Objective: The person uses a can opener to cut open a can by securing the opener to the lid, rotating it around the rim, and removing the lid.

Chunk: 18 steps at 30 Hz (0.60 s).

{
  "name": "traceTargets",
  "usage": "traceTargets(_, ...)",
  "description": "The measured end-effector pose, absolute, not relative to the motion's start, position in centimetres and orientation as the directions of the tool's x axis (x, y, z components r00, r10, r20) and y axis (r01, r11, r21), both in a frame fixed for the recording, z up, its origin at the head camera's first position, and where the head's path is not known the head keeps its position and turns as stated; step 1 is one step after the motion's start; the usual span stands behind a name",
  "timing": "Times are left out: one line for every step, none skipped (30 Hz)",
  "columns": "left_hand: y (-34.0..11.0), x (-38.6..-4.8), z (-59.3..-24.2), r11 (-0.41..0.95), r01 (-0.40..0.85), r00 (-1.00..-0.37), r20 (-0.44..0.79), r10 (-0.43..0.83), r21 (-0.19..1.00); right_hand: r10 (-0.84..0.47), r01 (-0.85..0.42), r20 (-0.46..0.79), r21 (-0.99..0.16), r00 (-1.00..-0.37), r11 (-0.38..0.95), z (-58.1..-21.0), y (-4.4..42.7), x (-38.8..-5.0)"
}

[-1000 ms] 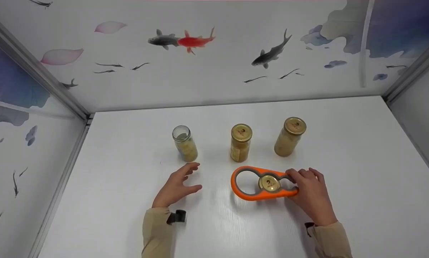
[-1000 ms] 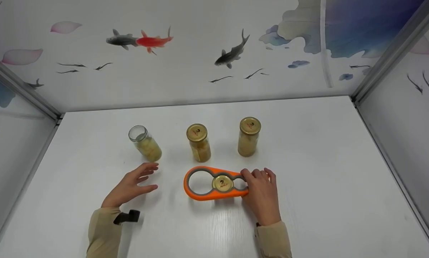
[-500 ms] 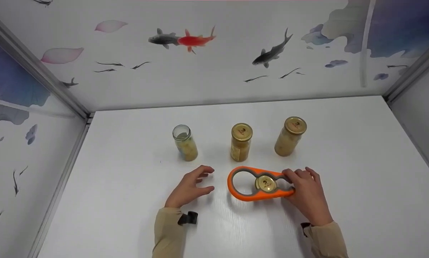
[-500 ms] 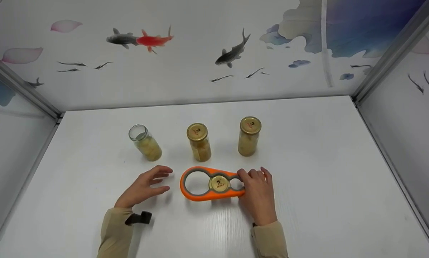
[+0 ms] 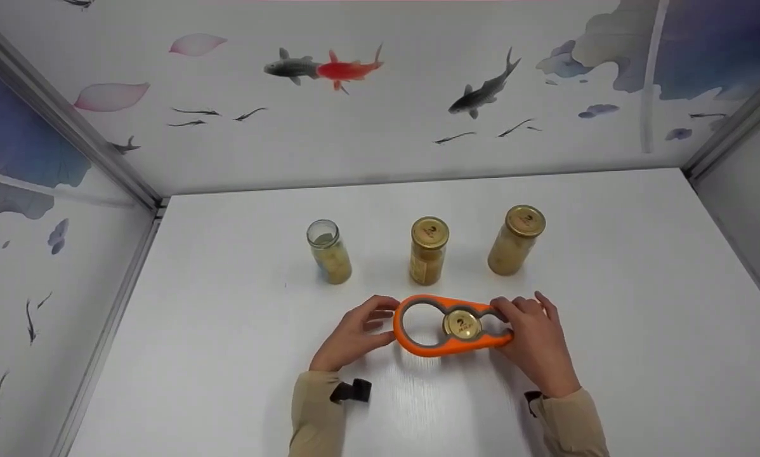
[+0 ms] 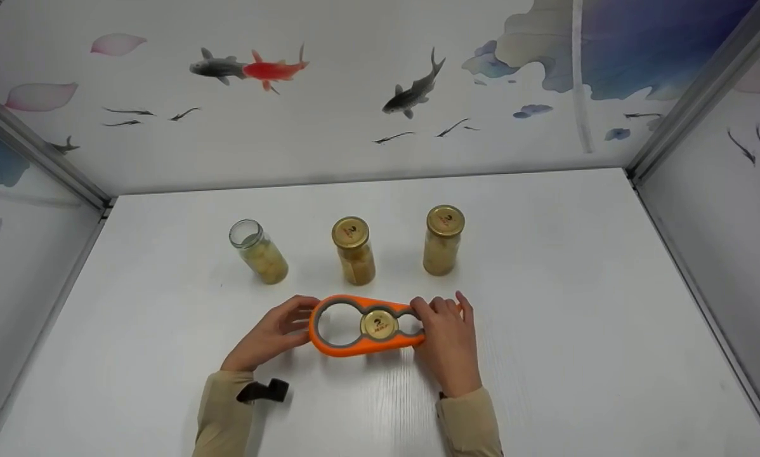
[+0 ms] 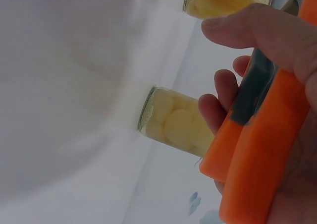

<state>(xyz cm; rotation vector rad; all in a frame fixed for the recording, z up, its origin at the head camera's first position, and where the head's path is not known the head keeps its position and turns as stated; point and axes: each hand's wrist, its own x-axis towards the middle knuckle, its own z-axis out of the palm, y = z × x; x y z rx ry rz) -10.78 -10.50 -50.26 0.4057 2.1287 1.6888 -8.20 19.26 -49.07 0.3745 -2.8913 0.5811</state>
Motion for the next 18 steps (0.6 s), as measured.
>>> traceTargets(-10.4,-10.7,-50.3,0.224,-0.025,-0.883,-0.127,0.452,0.974,-0.212,-0.277,0.212,-0.357,-0.954,0.892,-49.0,19.1,-8.2)
traceTargets(-10.3,-10.7,-50.4,0.213,-0.035,-0.885,-0.129,0.448,0.976,-0.213,-0.276,0.207,-0.355,-0.955,0.893,-49.0,19.0,-8.2)
traceTargets(-10.3,-10.6,-50.4,0.204,-0.042,-0.886,-0.131,0.444,0.978,-0.215,-0.277,0.205,-0.354,-0.955,0.893,-49.0,18.9,-8.2)
traceTargets(-10.2,-10.5,-50.5,0.194,-0.047,-0.888,-0.130,0.441,0.980,-0.217,-0.278,0.203,-0.351,-0.955,0.894,-48.9,18.8,-8.2)
traceTargets(-10.2,-10.5,-50.5,0.184,-0.051,-0.889,-0.128,0.439,0.982,-0.220,-0.280,0.202,-0.349,-0.954,0.894,-48.9,18.7,-8.2)
traceTargets(-10.3,-10.5,-50.6,0.171,-0.047,-0.890,-0.119,0.440,0.984,-0.222,-0.283,0.205,-0.347,-0.953,0.894,-48.8,18.6,-8.2)
traceTargets(-10.4,-10.5,-51.1,0.152,-0.047,-0.891,-0.110,0.441,0.987,-0.223,-0.283,0.204,-0.348,-0.953,0.894,-48.8,18.4,-8.2)
traceTargets(-10.4,-10.5,-51.2,0.128,-0.049,-0.891,-0.102,0.441,0.990,-0.224,-0.284,0.203,-0.347,-0.953,0.894,-48.7,18.3,-8.3)
traceTargets(-10.5,-10.4,-51.4,0.101,-0.054,-0.892,-0.093,0.443,0.993,-0.224,-0.286,0.207,-0.348,-0.952,0.893,-48.7,18.3,-8.3)
traceTargets(-10.5,-10.4,-51.5,0.068,-0.063,-0.892,-0.087,0.444,0.996,-0.223,-0.285,0.207,-0.352,-0.953,0.892,-48.7,18.1,-8.3)
traceTargets(-10.5,-10.4,-51.6,0.041,-0.075,-0.893,-0.085,0.442,0.996,-0.223,-0.286,0.209,-0.354,-0.952,0.890,-48.7,18.1,-8.3)
traceTargets(-10.5,-10.4,-51.8,0.014,-0.086,-0.895,-0.084,0.439,0.996,-0.223,-0.288,0.213,-0.357,-0.951,0.888,-48.7,18.0,-8.4)
traceTargets(-10.5,-10.4,-52.0,-0.016,-0.099,-0.896,-0.082,0.437,0.995,-0.222,-0.290,0.217,-0.361,-0.950,0.886,-48.7,17.9,-8.4)
traceTargets(-10.5,-10.4,-52.2,-0.044,-0.109,-0.897,-0.079,0.434,0.993,-0.223,-0.293,0.224,-0.364,-0.949,0.884,-48.7,17.8,-8.4)
traceTargets(-10.5,-10.3,-52.3,-0.068,-0.117,-0.897,-0.076,0.435,0.991,-0.225,-0.300,0.233,-0.365,-0.946,0.881,-48.7,17.7,-8.4)
traceTargets(-10.4,-10.3,-52.5,-0.090,-0.124,-0.897,-0.073,0.435,0.988,-0.229,-0.308,0.244,-0.364,-0.942,0.879,-48.8,17.6,-8.3)
traceTargets(-10.4,-10.3,-52.7,-0.106,-0.132,-0.898,-0.073,0.434,0.986,-0.232,-0.316,0.257,-0.363,-0.938,0.877,-48.8,17.6,-8.3)
traceTargets(-10.3,-10.2,-52.9,-0.129,-0.139,-0.897,-0.069,0.436,0.982,-0.234,-0.323,0.267,-0.362,-0.935,0.874,-48.9,17.5,-8.3)
